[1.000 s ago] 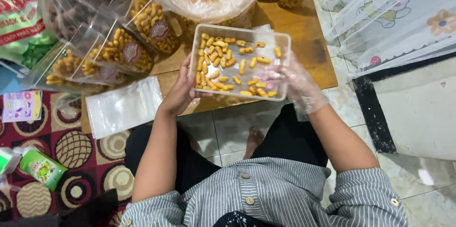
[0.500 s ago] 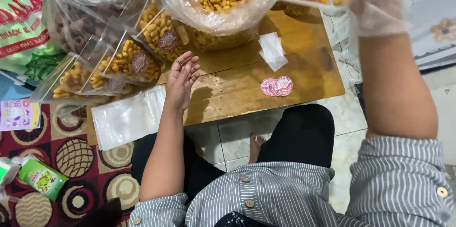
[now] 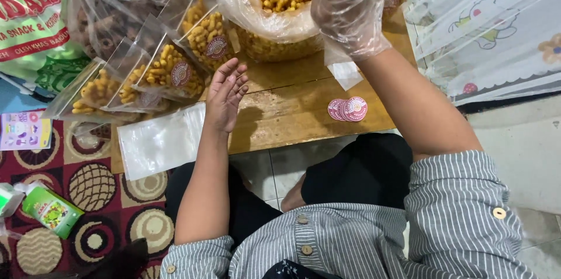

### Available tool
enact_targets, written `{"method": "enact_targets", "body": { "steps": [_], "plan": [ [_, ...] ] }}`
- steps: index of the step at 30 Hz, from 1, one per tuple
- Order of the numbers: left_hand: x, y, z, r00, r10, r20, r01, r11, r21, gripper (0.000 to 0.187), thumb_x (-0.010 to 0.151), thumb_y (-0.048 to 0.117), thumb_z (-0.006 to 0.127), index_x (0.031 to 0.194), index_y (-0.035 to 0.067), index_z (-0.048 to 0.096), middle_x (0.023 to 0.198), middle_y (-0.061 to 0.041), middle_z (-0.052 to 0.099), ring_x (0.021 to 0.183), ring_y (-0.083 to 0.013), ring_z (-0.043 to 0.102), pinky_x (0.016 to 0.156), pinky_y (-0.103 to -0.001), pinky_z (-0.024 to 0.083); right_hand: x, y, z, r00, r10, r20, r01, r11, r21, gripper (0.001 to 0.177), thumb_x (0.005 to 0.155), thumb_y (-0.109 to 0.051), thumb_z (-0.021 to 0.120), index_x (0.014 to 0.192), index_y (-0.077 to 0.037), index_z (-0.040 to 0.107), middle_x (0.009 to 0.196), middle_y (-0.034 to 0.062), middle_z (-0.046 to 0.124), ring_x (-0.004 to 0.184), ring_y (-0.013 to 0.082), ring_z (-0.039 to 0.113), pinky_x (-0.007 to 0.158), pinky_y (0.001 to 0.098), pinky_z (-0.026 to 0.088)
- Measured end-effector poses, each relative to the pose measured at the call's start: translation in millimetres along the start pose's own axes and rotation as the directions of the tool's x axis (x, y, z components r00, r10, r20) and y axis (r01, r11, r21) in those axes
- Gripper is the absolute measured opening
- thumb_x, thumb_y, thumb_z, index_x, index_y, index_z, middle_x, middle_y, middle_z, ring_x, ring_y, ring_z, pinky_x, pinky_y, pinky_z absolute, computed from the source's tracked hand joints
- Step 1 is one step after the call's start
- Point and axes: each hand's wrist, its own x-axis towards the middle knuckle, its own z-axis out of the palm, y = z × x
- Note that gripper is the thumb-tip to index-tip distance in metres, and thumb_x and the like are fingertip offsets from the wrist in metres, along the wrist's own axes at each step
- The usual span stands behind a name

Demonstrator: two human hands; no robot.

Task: Packing small fried snacks from a plastic tray into individual plastic bags while sitting on the floor.

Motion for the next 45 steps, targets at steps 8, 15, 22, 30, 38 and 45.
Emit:
{"method": "enact_targets", "body": {
  "steps": [8, 15, 22, 30, 38, 45],
  "plan": [
    [6, -9, -10, 0.992, 0.115, -0.054, -0.087, 0.923, 0.375, 0.037, 0.096, 0.002, 0.053, 0.133, 0.006, 0.051, 0.121, -0.008, 0.063, 0.098, -0.0112, 0.060, 0.084, -0.023, 0.048, 4, -23, -27, 0.938, -0.345, 0.045, 0.347, 0.925, -0.155, 0.082, 0.082, 0.009, 0.068, 0.151, -0.033, 0.055, 0.166, 0.0054, -0.003, 0.157, 0.0299, 0.016, 0.133, 0.0356, 0.049],
    [-1, -23, 6, 0.982, 0.174, 0.073, -0.182, 0.777, 0.603, 0.034, 0.095, 0.004, 0.059, 0.128, 0.007, 0.052, 0.116, -0.008, 0.063, 0.100, -0.0136, 0.059, 0.087, -0.026, 0.049, -38, 51, -38, 0.999, 0.032, -0.035, -0.020, 0.954, 0.298, 0.097, 0.092, 0.020, 0.044, 0.163, -0.026, -0.003, 0.174, -0.0066, -0.002, 0.167, 0.0114, 0.003, 0.144, 0.0301, -0.005],
    [-4, -26, 1, 0.942, 0.056, 0.330, -0.140, 0.962, 0.234, 0.100, 0.080, 0.053, 0.071, 0.154, 0.009, 0.021, 0.150, -0.016, 0.039, 0.128, -0.0228, 0.048, 0.104, -0.035, 0.044, -94, -11, -76, 0.742, 0.521, 0.421, -0.533, 0.078, 0.843, 0.104, 0.082, -0.016, 0.067, 0.158, -0.027, -0.003, 0.137, 0.0138, 0.046, 0.108, 0.0235, 0.054, 0.098, 0.0384, 0.051],
    [-38, -41, 26, 0.965, 0.238, 0.109, -0.226, 0.968, -0.113, 0.081, 0.092, 0.039, 0.071, 0.151, 0.042, 0.016, 0.158, -0.025, 0.026, 0.140, -0.0485, 0.037, 0.107, -0.063, 0.040, -135, -55, -31, 0.758, 0.418, 0.500, -0.579, 0.081, 0.811, 0.101, 0.081, 0.013, 0.066, 0.155, -0.027, 0.010, 0.124, 0.0218, 0.048, 0.091, 0.0193, 0.058, 0.069, 0.0218, 0.059],
    [-55, -33, 15, 0.971, 0.219, -0.099, -0.236, 0.948, -0.212, 0.077, 0.085, 0.038, 0.070, 0.146, 0.018, 0.028, 0.133, -0.022, 0.040, 0.117, -0.0345, 0.049, 0.100, -0.053, 0.047, 20, -7, -8, 0.956, -0.150, 0.251, 0.005, 0.867, 0.499, 0.033, 0.104, -0.022, 0.049, 0.115, 0.004, 0.066, 0.108, 0.0174, 0.067, 0.086, 0.0222, 0.060, 0.074, 0.0330, 0.053],
    [-51, -31, 8, 0.931, 0.021, -0.363, -0.102, 0.974, -0.204, 0.060, 0.091, 0.040, 0.052, 0.139, 0.008, 0.036, 0.126, -0.016, 0.052, 0.108, -0.0260, 0.052, 0.092, -0.043, 0.046, 69, 31, 169, 0.607, -0.005, 0.794, 0.054, 0.998, -0.035, 0.051, 0.099, -0.043, 0.051, 0.138, -0.010, 0.055, 0.125, 0.0241, 0.058, 0.108, 0.0442, 0.057, 0.090, 0.0540, 0.045]
  ]
}}
